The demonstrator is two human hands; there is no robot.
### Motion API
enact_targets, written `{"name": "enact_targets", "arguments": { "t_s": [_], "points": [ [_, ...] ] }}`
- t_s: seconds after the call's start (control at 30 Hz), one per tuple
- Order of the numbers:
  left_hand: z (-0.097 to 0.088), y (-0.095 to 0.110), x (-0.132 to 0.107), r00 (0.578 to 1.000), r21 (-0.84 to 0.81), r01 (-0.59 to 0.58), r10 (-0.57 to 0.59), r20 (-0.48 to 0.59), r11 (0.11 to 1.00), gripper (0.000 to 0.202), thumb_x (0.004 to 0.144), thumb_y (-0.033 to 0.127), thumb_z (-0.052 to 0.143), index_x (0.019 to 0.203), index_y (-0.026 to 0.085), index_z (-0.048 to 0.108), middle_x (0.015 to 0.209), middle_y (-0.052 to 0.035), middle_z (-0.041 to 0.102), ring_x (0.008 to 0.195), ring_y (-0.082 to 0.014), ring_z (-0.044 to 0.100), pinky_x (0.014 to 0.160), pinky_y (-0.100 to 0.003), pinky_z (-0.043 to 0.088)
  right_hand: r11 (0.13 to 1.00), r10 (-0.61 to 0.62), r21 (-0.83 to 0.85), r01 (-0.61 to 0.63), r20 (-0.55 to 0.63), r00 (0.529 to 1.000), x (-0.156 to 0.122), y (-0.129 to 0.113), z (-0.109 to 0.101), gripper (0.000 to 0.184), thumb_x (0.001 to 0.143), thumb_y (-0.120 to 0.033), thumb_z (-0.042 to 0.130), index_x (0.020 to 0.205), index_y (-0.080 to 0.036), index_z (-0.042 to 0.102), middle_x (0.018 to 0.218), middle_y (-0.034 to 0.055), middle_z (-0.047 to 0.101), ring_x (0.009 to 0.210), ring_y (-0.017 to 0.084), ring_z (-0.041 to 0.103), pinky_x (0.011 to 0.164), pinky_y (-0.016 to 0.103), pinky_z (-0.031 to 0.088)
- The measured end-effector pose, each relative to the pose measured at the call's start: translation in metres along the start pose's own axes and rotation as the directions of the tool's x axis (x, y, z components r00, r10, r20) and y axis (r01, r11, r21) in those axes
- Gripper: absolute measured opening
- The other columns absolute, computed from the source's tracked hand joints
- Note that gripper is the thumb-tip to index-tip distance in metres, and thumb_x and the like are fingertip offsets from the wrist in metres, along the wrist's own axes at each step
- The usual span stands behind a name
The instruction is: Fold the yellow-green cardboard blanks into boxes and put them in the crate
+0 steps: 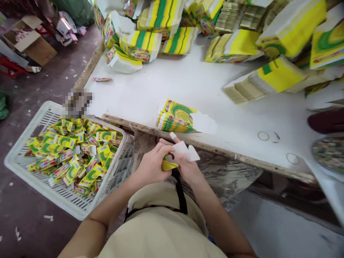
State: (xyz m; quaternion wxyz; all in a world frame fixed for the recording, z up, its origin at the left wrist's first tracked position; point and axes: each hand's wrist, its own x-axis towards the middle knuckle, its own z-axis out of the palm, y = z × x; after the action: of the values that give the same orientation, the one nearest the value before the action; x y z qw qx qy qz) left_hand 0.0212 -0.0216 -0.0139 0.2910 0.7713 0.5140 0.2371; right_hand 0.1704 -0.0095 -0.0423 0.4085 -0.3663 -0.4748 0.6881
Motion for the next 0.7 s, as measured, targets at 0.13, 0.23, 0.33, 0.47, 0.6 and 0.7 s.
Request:
{"name": "enact_targets", "arguments": {
  "t_s": [0.13,0.23,0.33,0.47,0.6,0.7],
  "points": [
    [0.007,-0.008,-0.001,0.999,0.048,0.023,-0.022,-0.034,0.999,0.05,0.071,0.015,0.059,0.117,0.021,0.042,0.11,-0.0087,0.054,0.095,-0.0231,0.061,0.073,-0.034,0.053,0.865,-0.27,-0.407,0.293,0.115,0.956,-0.007,0.0,0.001,0.059,0.097,-0.035,0.049,0.152,-0.031,0.028,0.159,0.0041,0.026,0.144,0.025,0.032,0.117,0.044,0.032],
    [0.007,-0.011,-0.002,0.984,0.097,0.012,0.005,-0.178,0.995,0.073,0.07,0.018,0.065,0.133,0.016,0.029,0.128,-0.0178,0.047,0.113,-0.029,0.055,0.089,-0.043,0.051,0.764,-0.398,-0.52,0.382,0.086,0.913,-0.007,-0.001,-0.001,0.053,0.099,-0.016,0.037,0.147,-0.036,0.037,0.154,0.0,0.038,0.14,0.02,0.04,0.115,0.039,0.037],
    [-0.004,-0.01,-0.005,0.973,0.17,0.104,-0.065,-0.22,0.98,0.067,0.068,0.02,0.071,0.127,0.017,0.038,0.12,-0.0144,0.055,0.11,-0.0304,0.055,0.092,-0.048,0.048,0.741,-0.428,-0.567,0.36,0.014,0.904,-0.005,0.0,-0.006,0.056,0.098,-0.015,0.04,0.15,-0.033,0.032,0.152,0.0035,0.041,0.138,0.021,0.042,0.114,0.04,0.039],
    [-0.021,-0.009,-0.008,0.98,0.128,0.086,-0.061,-0.189,0.988,0.05,0.07,0.024,0.074,0.113,0.02,0.05,0.105,-0.0071,0.063,0.098,-0.0242,0.06,0.086,-0.038,0.051,0.63,-0.411,-0.651,0.424,0.184,0.893,-0.005,0.0,-0.013,0.062,0.095,-0.022,0.054,0.152,-0.028,0.029,0.16,0.0106,0.021,0.142,0.026,0.036,0.108,0.039,0.046],
    [-0.032,-0.008,-0.004,0.987,0.092,0.061,-0.046,-0.154,0.994,0.051,0.07,0.028,0.076,0.115,0.02,0.054,0.107,-0.0062,0.066,0.099,-0.0225,0.062,0.087,-0.035,0.051,0.62,-0.393,-0.634,0.463,0.26,0.882,-0.001,-0.013,-0.024,0.037,0.094,-0.021,0.056,0.131,-0.026,0.058,0.156,0.0121,0.032,0.135,0.026,0.046,0.103,0.039,0.049],
    [-0.037,-0.008,0.001,0.992,0.112,0.017,-0.003,-0.127,0.994,0.052,0.069,0.025,0.077,0.116,0.019,0.055,0.107,-0.007,0.067,0.099,-0.0228,0.063,0.086,-0.035,0.051,0.676,-0.325,-0.588,0.444,0.304,0.896,0.004,-0.023,-0.031,0.024,0.089,-0.02,0.062,0.112,-0.023,0.069,0.149,0.0128,0.044,0.132,0.026,0.05,0.104,0.041,0.048]
  ]
}}
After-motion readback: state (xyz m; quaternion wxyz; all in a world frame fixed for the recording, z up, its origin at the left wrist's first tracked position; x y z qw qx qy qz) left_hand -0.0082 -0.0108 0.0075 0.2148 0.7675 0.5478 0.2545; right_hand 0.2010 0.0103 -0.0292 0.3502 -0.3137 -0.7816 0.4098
